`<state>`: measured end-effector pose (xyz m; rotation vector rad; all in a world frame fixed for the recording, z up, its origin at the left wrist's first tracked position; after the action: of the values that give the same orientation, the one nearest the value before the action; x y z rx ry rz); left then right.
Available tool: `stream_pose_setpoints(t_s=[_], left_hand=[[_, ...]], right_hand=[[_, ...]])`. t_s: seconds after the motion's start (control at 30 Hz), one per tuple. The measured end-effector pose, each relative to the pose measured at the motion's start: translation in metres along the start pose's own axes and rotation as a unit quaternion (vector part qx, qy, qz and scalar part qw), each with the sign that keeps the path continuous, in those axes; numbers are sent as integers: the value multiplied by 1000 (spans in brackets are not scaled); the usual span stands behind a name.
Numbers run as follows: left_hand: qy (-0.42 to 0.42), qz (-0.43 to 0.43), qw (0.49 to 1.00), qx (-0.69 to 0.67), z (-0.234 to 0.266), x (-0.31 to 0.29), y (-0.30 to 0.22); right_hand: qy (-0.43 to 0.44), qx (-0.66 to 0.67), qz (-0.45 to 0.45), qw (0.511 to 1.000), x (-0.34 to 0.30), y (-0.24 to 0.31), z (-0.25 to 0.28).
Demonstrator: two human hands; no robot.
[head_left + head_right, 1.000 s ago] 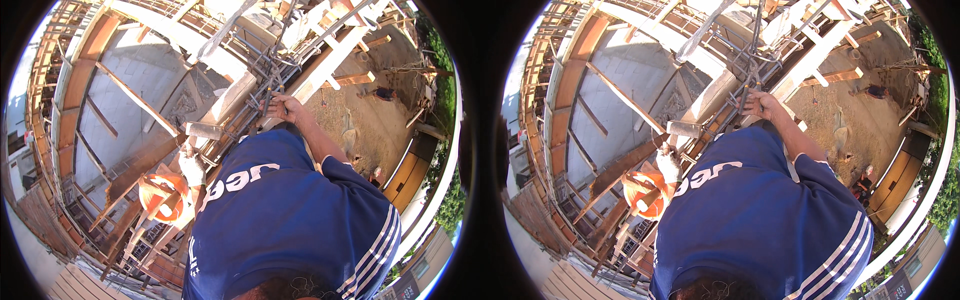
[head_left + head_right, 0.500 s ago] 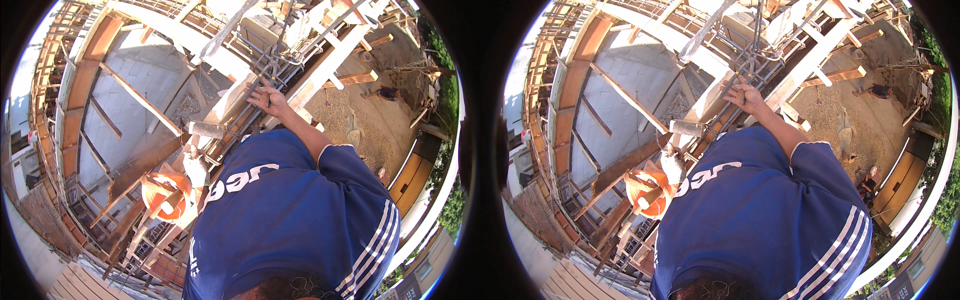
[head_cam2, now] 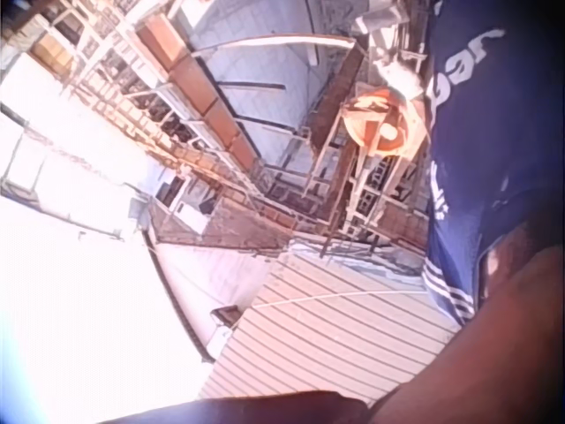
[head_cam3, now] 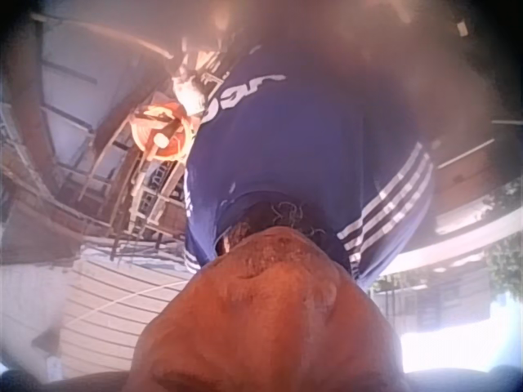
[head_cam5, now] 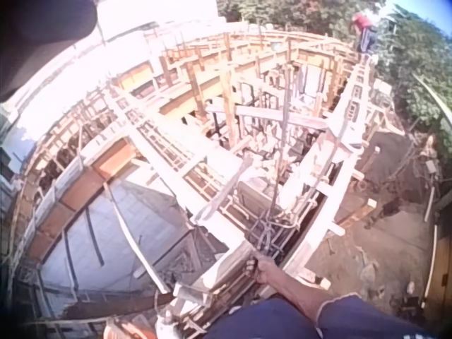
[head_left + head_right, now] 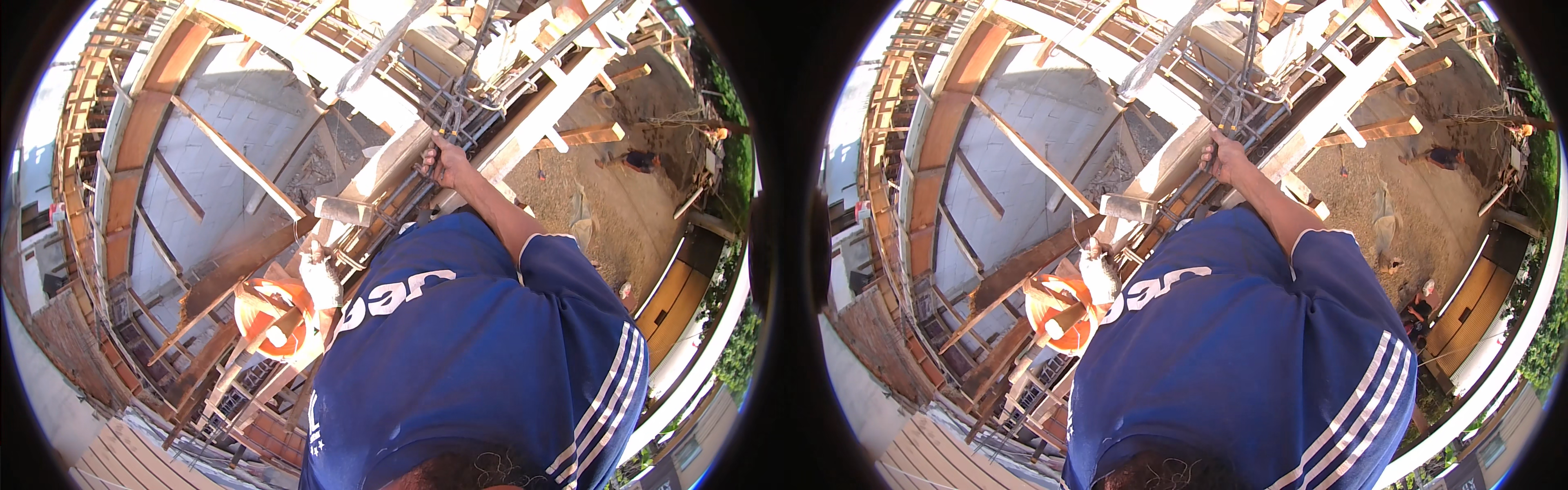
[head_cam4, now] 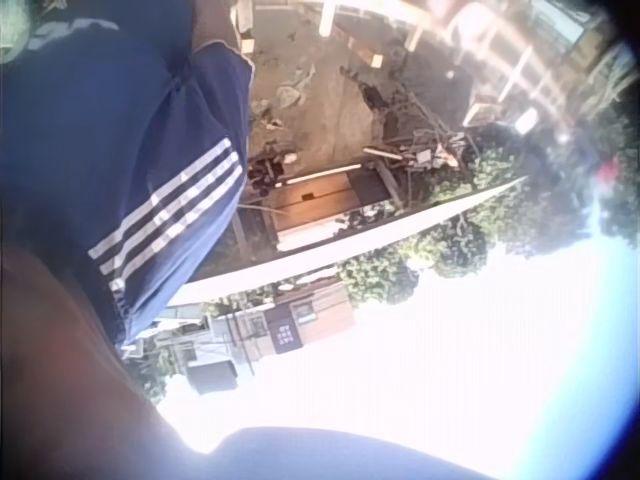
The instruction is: The person uses pliers and wire to tie metal reinforcing bars together on a construction framework.
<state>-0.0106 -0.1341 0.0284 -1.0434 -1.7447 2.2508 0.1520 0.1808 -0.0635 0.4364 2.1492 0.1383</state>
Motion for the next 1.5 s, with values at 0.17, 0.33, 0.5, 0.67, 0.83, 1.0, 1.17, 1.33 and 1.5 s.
stream_pose_setpoints(t_s=[0.17,0.33,0.5,0.67,0.83,1.0,1.17,1.33,1.5], left_hand=[[-25,9,999,34,7,-9,0],[21,-10,1000,14,-6,7,1],[9,-36,999,25,-27,-3,-17],[5,24,999,23,-16,-11,11],[40,115,963,-238,-27,-12,-10],[186,136,864,-447,-83,27,-66],[288,33,932,-217,-220,68,-175],[305,-401,841,197,-350,123,-245],[266,-524,730,348,-427,126,-289]], right_hand=[[-78,-455,13,887,-17,59,89],[-160,-870,183,429,-43,164,112],[-199,-816,73,537,-30,165,106],[-5,-368,-77,927,-42,74,94],[11,-365,-35,930,-80,39,101],[-3,-389,55,920,-132,85,94],[-66,-486,102,865,-159,117,128],[-128,-463,116,869,-178,106,157],[-165,-360,140,908,-194,76,201]])
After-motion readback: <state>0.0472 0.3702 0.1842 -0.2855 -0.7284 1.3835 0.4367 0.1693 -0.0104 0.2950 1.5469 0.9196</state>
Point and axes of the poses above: each hand's wrist, its own x-axis towards the middle knuckle, its own z-axis out of the back of the hand, y = z × x, the point moved 1 cm from there along x, towards the middle knuckle, and after that the axes turned 5 degrees about y, right-handed, at the moved point
